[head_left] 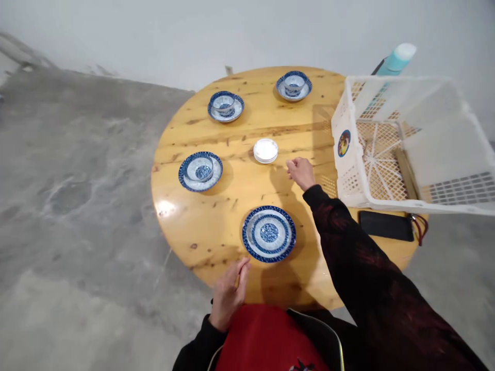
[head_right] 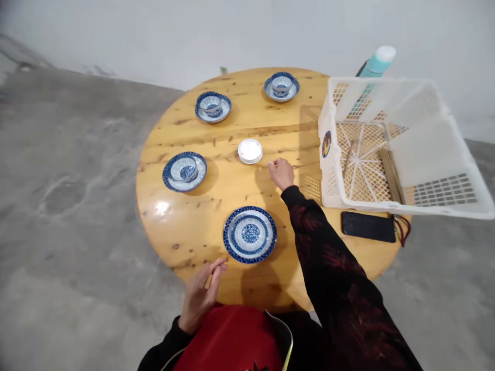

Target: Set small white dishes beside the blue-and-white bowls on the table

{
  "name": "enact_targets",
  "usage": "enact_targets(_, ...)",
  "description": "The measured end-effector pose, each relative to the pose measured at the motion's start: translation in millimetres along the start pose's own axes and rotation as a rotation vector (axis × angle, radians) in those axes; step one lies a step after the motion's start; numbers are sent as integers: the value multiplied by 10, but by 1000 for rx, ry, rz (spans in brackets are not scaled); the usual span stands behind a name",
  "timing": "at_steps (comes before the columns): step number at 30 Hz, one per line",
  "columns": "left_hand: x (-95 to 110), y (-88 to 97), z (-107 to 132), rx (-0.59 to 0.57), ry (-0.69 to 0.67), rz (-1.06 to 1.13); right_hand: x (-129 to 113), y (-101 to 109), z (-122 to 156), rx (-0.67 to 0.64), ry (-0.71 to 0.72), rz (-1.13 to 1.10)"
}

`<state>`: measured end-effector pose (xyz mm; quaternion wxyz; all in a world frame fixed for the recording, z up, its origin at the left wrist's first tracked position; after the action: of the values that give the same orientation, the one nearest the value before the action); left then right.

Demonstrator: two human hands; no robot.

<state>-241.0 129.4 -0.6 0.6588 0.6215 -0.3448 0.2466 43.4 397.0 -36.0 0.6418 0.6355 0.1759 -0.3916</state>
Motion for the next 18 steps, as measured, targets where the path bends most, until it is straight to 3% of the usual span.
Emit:
enact_targets(4, -353, 379, -483, -45, -214, 24, -183, -283, -495, 32, -140, 176)
enact_targets(10, -988, 906, -978, -111, -186, 41, -180, -386, -643, 100, -317, 320)
enact_targets(14, -1208, 1059, -1120, -125, -171, 40, -178, -391, -679, 132, -300, 390)
enact_targets(18, -1278, 1078, -1213, -163, -151, 50, -230, -459, -752, 155, -217, 414)
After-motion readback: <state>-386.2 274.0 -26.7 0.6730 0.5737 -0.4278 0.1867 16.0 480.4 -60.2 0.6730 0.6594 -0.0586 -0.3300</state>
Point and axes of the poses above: each hand's wrist, its own z-axis away from the middle knuckle, its own y-axis out of the back of the hand, x = y × z, the point moved 10 cm from there along -z, towards the middle knuckle, and after that the axes turned 1 degree about x, right-handed, at the moved point
